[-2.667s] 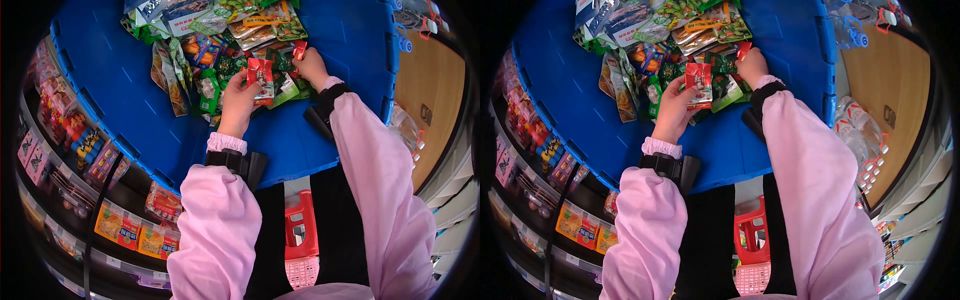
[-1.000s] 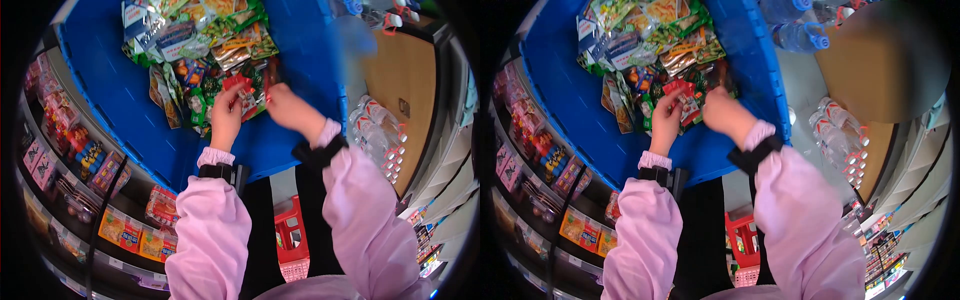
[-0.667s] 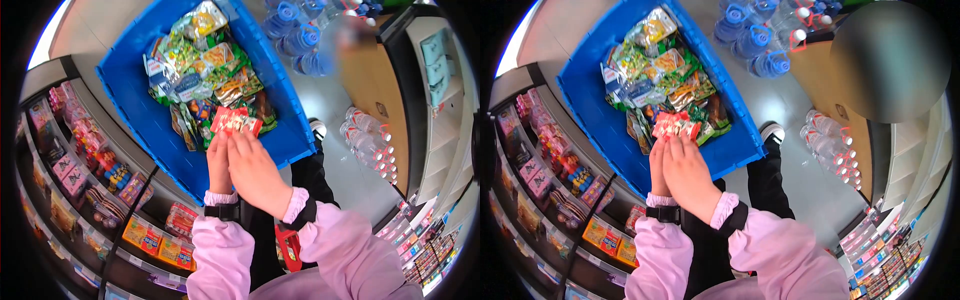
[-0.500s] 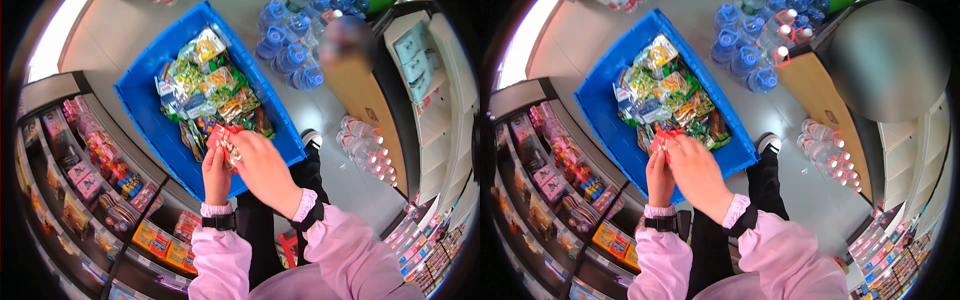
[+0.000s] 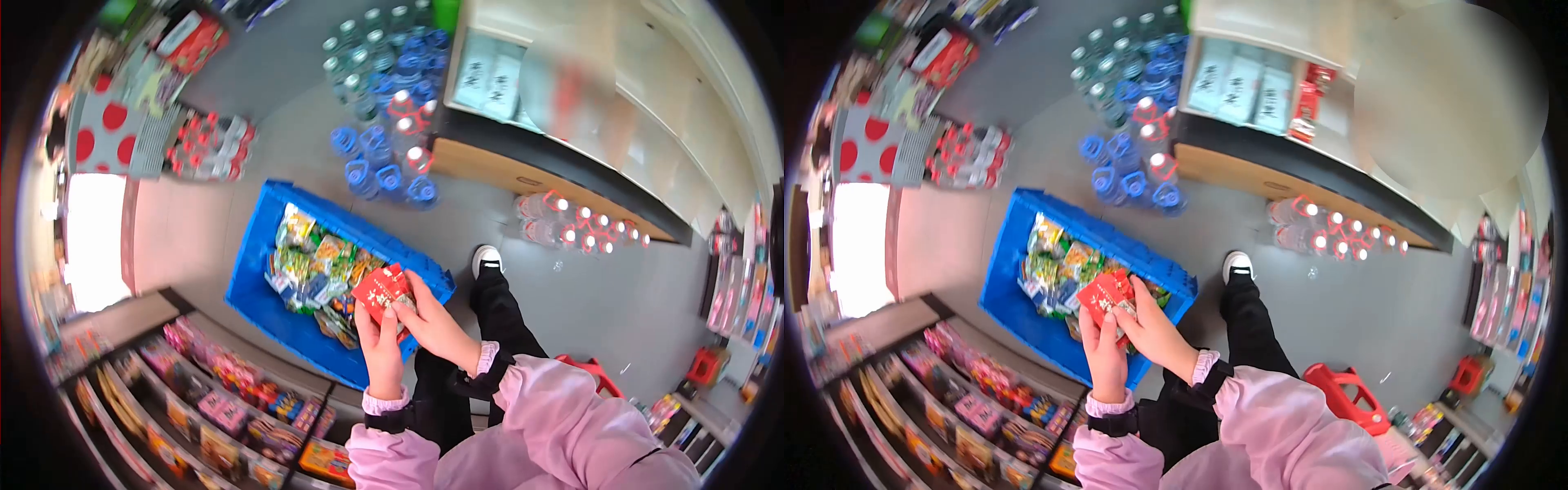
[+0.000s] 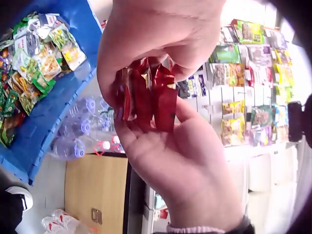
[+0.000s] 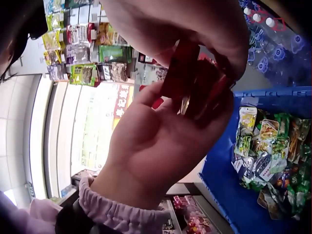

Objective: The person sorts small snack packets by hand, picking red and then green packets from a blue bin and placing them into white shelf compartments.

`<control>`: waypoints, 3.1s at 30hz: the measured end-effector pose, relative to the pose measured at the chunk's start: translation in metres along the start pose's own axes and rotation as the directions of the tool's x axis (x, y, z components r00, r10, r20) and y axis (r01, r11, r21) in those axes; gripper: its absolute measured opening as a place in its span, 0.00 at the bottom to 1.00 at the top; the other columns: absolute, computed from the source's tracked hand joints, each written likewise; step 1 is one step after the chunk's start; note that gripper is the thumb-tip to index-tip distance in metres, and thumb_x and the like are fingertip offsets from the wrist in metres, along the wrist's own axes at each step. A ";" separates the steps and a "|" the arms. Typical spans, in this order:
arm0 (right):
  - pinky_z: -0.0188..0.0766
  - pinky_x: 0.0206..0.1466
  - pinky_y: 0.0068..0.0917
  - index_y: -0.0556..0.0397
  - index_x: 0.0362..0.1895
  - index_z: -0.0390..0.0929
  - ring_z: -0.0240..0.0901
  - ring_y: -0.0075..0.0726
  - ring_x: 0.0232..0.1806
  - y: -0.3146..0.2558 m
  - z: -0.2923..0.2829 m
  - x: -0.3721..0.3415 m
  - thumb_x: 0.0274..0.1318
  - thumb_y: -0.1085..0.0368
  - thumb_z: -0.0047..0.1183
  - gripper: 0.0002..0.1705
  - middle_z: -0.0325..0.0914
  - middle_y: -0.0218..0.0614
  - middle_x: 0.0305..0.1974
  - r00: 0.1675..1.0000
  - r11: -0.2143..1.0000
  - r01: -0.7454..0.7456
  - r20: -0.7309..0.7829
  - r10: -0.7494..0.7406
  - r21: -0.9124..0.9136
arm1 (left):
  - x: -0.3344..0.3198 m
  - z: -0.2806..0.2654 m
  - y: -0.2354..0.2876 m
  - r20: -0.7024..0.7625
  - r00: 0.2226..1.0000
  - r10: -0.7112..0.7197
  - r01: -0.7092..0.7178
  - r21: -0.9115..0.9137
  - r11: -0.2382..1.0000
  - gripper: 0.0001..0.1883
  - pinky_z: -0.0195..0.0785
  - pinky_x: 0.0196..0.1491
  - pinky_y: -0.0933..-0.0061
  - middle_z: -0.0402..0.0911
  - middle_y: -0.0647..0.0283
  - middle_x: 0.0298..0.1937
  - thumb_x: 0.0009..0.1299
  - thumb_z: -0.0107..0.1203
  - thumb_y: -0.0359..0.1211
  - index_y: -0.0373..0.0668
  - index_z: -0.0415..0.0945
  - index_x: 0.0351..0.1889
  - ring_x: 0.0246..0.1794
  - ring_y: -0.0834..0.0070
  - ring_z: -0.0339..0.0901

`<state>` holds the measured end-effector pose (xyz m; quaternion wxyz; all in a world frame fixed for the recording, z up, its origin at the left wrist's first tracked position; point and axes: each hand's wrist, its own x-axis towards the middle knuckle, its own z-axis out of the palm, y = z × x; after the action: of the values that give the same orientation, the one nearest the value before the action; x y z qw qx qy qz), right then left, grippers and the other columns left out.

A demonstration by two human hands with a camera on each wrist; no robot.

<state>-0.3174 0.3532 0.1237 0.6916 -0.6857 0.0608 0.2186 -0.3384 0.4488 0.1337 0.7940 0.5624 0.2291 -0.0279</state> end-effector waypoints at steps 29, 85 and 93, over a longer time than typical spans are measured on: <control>0.66 0.44 0.37 0.61 0.43 0.67 0.69 0.54 0.42 0.014 -0.463 0.106 0.44 0.66 0.51 0.19 0.72 0.53 0.38 0.583 0.898 0.145 -0.697 -0.417 -0.416 | 0.191 0.455 -0.142 0.714 0.696 -0.078 -0.360 0.441 0.822 0.19 0.65 0.43 0.76 0.73 0.59 0.44 0.61 0.45 0.23 0.35 0.63 0.53 0.41 0.76 0.71; 0.69 0.38 0.35 0.60 0.33 0.77 0.73 0.50 0.35 0.066 -0.540 0.250 0.37 0.60 0.58 0.18 0.76 0.50 0.33 0.902 0.803 -0.167 -0.418 -0.110 -0.572 | 0.298 0.471 -0.216 0.728 0.674 -0.126 -0.504 0.577 0.643 0.10 0.64 0.44 0.69 0.73 0.51 0.40 0.57 0.44 0.22 0.32 0.69 0.37 0.40 0.62 0.71; 0.68 0.37 0.35 0.60 0.35 0.77 0.74 0.49 0.36 0.075 -0.534 0.235 0.42 0.65 0.51 0.14 0.75 0.51 0.35 0.952 0.965 0.247 -0.211 -0.224 0.090 | 0.284 0.470 -0.207 0.716 0.696 -0.054 -0.535 0.567 0.626 0.13 0.63 0.47 0.70 0.72 0.52 0.44 0.59 0.42 0.21 0.31 0.67 0.43 0.44 0.65 0.70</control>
<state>-0.0207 -0.1184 -0.0635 0.7414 -0.6655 0.0600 0.0610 0.0090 0.0078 -0.0375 0.5136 0.8112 -0.1912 -0.2040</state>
